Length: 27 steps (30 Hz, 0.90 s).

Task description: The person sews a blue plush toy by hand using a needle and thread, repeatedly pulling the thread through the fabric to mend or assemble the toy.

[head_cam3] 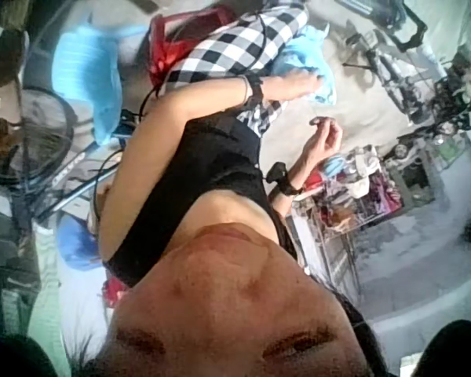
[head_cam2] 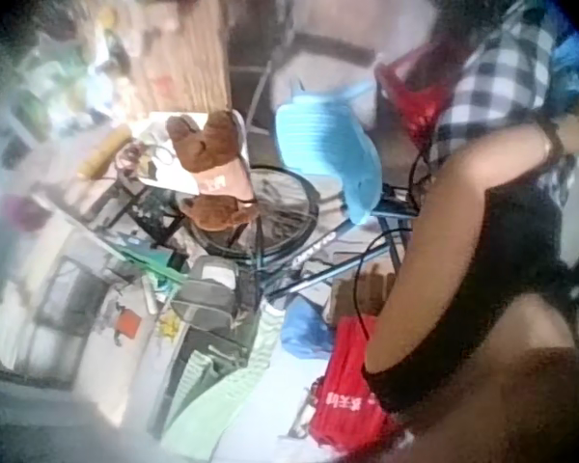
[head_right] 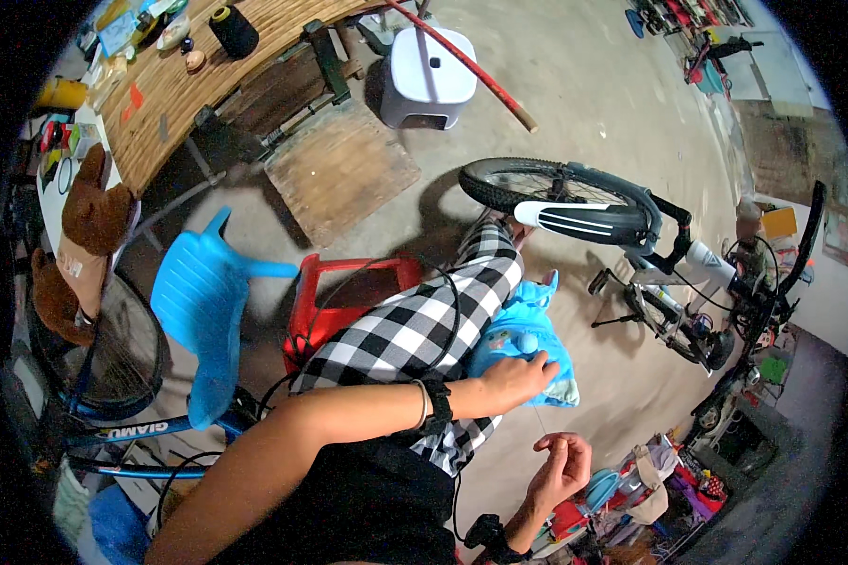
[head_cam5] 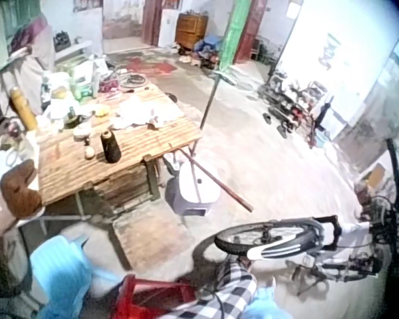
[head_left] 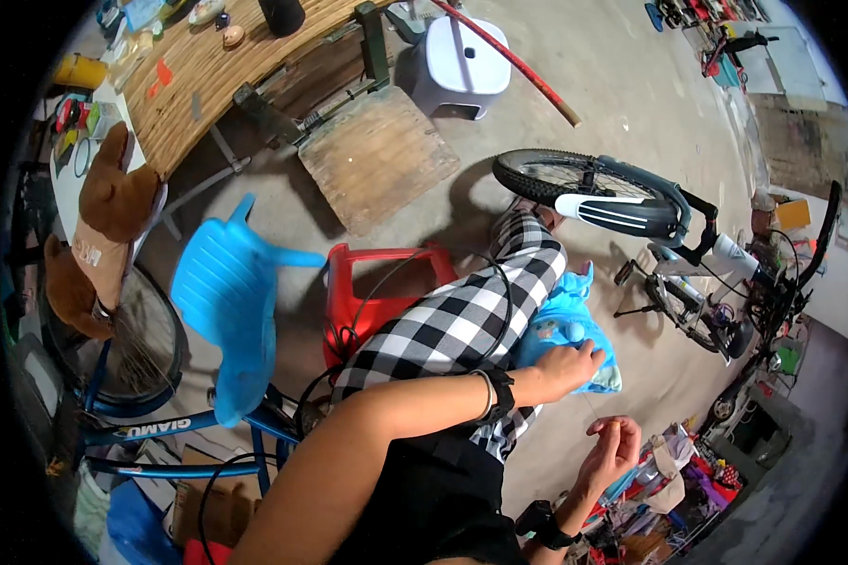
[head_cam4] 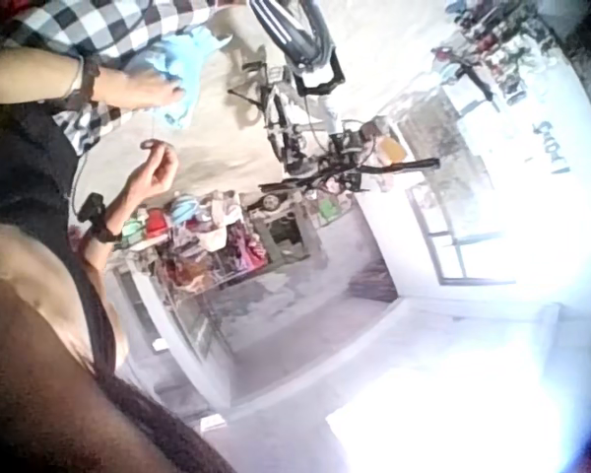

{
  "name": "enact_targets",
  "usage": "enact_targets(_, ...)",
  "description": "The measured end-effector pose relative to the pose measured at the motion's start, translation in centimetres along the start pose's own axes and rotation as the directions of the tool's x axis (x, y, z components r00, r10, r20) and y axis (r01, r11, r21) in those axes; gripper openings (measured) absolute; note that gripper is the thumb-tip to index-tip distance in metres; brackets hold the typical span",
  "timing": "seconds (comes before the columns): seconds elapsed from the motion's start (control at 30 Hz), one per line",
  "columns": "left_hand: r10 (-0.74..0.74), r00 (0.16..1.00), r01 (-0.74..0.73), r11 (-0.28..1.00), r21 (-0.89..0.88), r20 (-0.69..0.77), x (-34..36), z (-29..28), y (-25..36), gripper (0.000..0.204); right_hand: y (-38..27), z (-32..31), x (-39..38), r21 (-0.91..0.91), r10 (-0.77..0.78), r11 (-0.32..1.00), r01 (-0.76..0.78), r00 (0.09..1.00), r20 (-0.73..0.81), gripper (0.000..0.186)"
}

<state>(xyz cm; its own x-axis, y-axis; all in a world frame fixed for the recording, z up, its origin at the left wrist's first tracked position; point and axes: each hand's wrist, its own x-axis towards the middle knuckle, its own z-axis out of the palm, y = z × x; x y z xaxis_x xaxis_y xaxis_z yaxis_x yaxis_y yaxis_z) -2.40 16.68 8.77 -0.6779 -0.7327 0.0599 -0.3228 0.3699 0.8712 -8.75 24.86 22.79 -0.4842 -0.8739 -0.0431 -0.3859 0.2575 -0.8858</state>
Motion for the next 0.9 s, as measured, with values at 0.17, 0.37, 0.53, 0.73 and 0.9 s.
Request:
enact_targets(0.17,-0.028,0.998,0.026,0.999,-0.03,-0.051,-0.4,0.2,-0.5,0.032,-0.3,0.7,0.5,-0.006,-0.002,1.0,0.002,1.0,0.0,0.007)
enact_targets(0.37,-0.006,1.0,0.009,0.993,-0.121,0.02,-0.3,-1.6,-0.2,0.038,0.2,-0.2,1.0,0.068,-0.044,0.997,0.042,0.998,0.035,0.012)
enact_targets(0.53,0.097,0.988,-0.153,0.742,-0.653,-0.121,-0.7,-7.1,-5.1,0.009,-0.6,0.0,1.5,0.11,-0.02,0.994,0.015,0.999,0.04,0.012)
enact_targets(0.73,-0.253,0.227,0.061,0.968,-0.245,-0.94,-10.2,-29.5,-18.3,0.004,1.0,-0.3,1.7,0.169,-0.025,0.985,0.02,0.999,0.026,0.012)
enact_targets(0.9,-0.292,-0.087,0.701,0.662,-0.267,-0.952,-22.6,-40.6,-26.2,0.021,1.0,0.3,1.3,0.155,0.018,0.988,-0.024,0.999,0.038,0.012)
